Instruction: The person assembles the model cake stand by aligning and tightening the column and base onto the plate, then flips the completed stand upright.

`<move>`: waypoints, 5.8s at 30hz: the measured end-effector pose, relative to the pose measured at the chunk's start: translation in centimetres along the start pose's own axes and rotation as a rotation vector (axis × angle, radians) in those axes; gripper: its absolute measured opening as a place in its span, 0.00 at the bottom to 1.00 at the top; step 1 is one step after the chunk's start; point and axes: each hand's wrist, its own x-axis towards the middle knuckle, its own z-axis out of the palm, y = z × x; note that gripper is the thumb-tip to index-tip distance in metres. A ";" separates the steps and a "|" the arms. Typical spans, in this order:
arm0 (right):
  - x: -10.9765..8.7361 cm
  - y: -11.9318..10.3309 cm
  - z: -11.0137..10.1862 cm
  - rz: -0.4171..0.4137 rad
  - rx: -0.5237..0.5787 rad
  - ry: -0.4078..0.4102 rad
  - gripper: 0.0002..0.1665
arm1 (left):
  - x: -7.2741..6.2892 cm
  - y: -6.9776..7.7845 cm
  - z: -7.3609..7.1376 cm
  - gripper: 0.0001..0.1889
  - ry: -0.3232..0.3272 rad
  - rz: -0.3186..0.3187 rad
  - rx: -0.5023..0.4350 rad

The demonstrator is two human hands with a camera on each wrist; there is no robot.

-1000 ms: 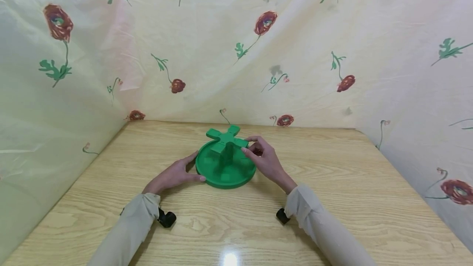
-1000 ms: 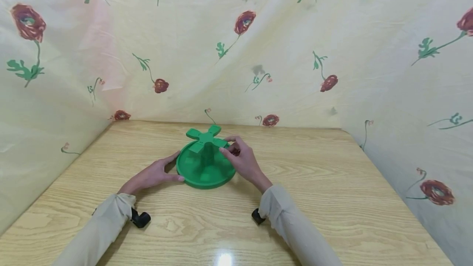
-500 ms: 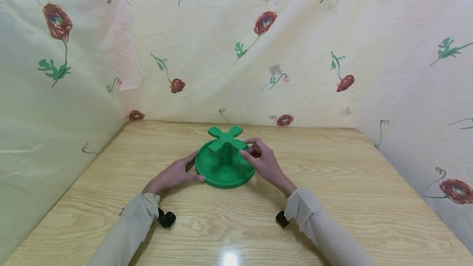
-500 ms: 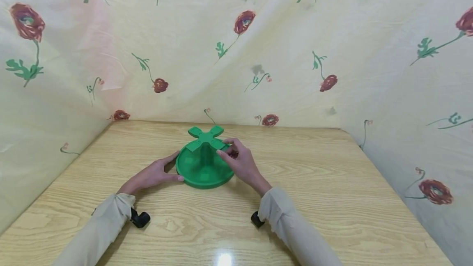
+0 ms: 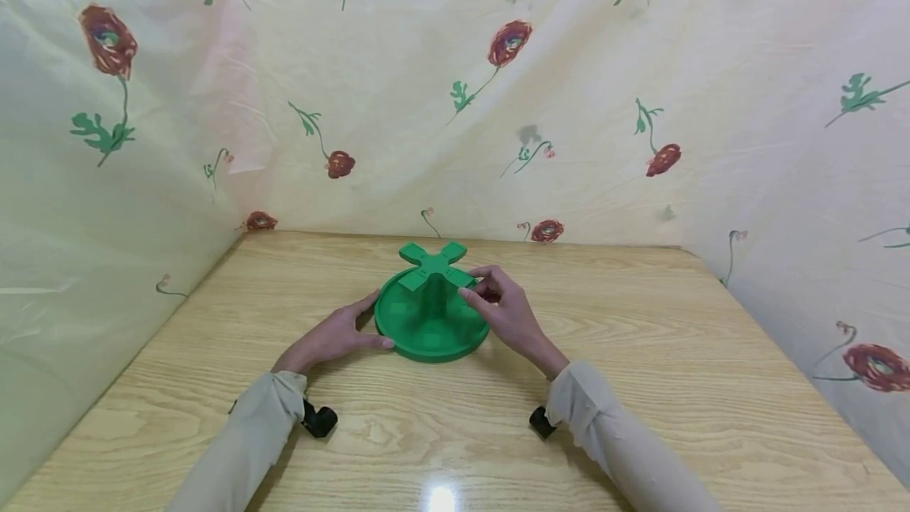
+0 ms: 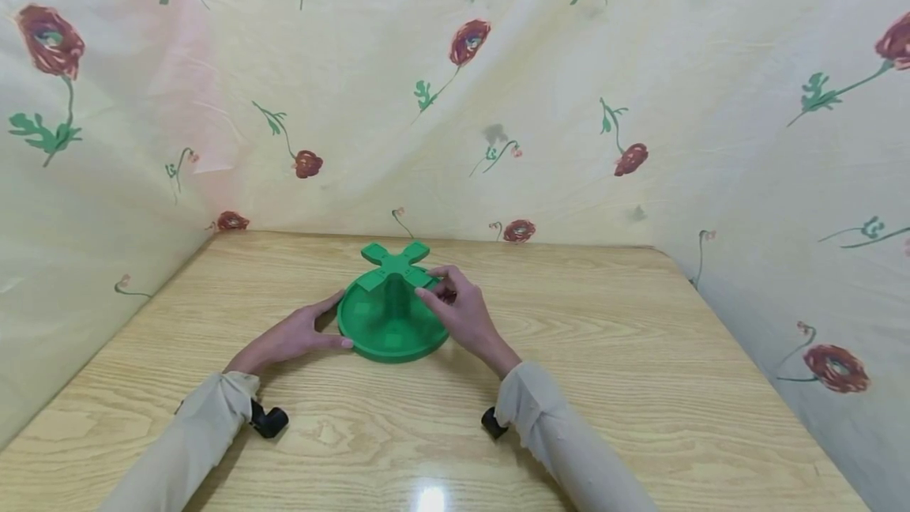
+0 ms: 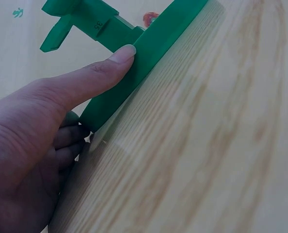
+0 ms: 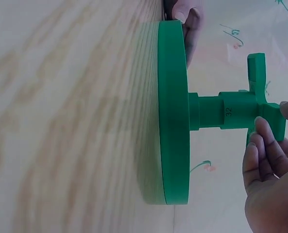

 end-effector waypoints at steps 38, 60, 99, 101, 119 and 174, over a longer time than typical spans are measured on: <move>0.5 9.1 -4.8 0.189 -0.198 -0.364 0.30 | 0.4 0.1 -0.2 0.58 0.002 -0.022 0.065; 1.3 8.3 -3.9 0.295 -0.404 -0.542 0.65 | 1.0 0.3 -1.1 0.63 -0.053 -0.033 0.120; 1.2 4.6 -5.2 0.520 0.180 -0.064 0.43 | 1.4 6.8 -1.2 0.49 0.162 -0.189 -0.303; 1.6 3.7 -5.7 0.555 0.151 -0.063 0.44 | 1.3 8.3 -1.9 0.50 0.135 -0.231 -0.298; 3.1 -0.1 -9.8 0.616 0.041 -0.275 0.52 | 2.6 14.5 -5.8 0.51 -0.230 -0.308 -0.068; 2.8 1.5 -10.0 0.730 0.109 -0.399 0.36 | 3.1 10.5 -4.3 0.35 -0.249 -0.321 -0.289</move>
